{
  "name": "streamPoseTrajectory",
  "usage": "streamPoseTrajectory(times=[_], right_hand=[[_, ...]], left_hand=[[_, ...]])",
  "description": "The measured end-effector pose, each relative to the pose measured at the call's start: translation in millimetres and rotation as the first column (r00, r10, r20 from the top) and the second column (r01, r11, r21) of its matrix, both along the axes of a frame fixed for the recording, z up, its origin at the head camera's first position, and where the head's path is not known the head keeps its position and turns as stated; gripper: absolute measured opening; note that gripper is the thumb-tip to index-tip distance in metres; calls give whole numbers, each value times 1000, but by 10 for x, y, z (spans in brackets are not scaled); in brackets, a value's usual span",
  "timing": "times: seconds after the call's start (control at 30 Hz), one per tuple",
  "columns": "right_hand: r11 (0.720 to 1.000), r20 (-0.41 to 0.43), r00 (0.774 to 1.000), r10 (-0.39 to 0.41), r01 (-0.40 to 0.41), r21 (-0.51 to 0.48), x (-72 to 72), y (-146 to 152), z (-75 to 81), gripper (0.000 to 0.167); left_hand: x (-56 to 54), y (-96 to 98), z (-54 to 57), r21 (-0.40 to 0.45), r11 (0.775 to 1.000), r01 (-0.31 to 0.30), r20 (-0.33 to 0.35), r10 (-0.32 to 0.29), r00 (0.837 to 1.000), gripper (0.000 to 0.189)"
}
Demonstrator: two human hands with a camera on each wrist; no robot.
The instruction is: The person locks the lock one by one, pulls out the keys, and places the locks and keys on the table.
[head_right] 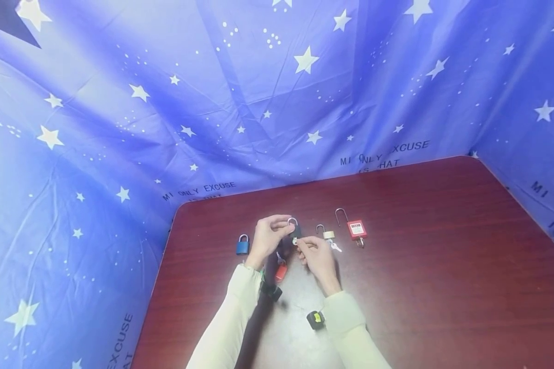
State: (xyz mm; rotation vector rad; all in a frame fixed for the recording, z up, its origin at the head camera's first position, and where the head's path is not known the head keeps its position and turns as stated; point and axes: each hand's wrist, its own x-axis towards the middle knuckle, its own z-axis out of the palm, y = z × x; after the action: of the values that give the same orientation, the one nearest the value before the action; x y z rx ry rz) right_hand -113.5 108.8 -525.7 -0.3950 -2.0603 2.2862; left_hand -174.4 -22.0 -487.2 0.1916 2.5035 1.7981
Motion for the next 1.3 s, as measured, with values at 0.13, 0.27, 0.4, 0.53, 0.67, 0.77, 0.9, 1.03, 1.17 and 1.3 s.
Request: streamPoseTrajectory(times=[0.13, 0.27, 0.4, 0.53, 0.67, 0.77, 0.9, 1.03, 1.17, 1.3], right_hand=[[999, 14, 1000, 17, -17, 30, 10, 32, 33, 20], [998, 33, 999, 16, -18, 66, 28, 63, 53, 19], [994, 46, 999, 16, -21, 106, 43, 100, 55, 18], [991, 57, 998, 21, -28, 127, 63, 130, 52, 18], [989, 65, 997, 43, -52, 138, 105, 143, 43, 17], [987, 65, 996, 65, -74, 145, 139, 151, 28, 16], [962, 45, 997, 68, -77, 262, 145, 171, 8, 14], [867, 48, 996, 69, -84, 491, 101, 180, -24, 13], [750, 76, 994, 76, -107, 653, 81, 178, -17, 13], [653, 110, 990, 92, -143, 743, 97, 172, 5, 16]], left_hand=[[-13, 20, 1, 18, 999, -33, -4, 33, 999, 26], [-2, 56, -9, -21, 999, -48, -8, 48, 999, 25], [19, 104, -32, -43, 997, -69, -5, 69, 998, 24], [36, 138, -47, -7, 997, -76, 11, 76, 997, 25], [14, 137, -61, 45, 988, -148, 17, 147, 989, 24], [-13, 122, -63, 58, 979, -196, -11, 197, 980, 23], [-29, 123, -112, -6, 984, -176, -35, 176, 984, 23], [-27, 142, -203, -121, 980, -157, -20, 156, 988, 23], [-11, 167, -244, -192, 969, -156, -7, 158, 987, 22], [-18, 189, -275, -209, 966, -152, -1, 155, 988, 21]])
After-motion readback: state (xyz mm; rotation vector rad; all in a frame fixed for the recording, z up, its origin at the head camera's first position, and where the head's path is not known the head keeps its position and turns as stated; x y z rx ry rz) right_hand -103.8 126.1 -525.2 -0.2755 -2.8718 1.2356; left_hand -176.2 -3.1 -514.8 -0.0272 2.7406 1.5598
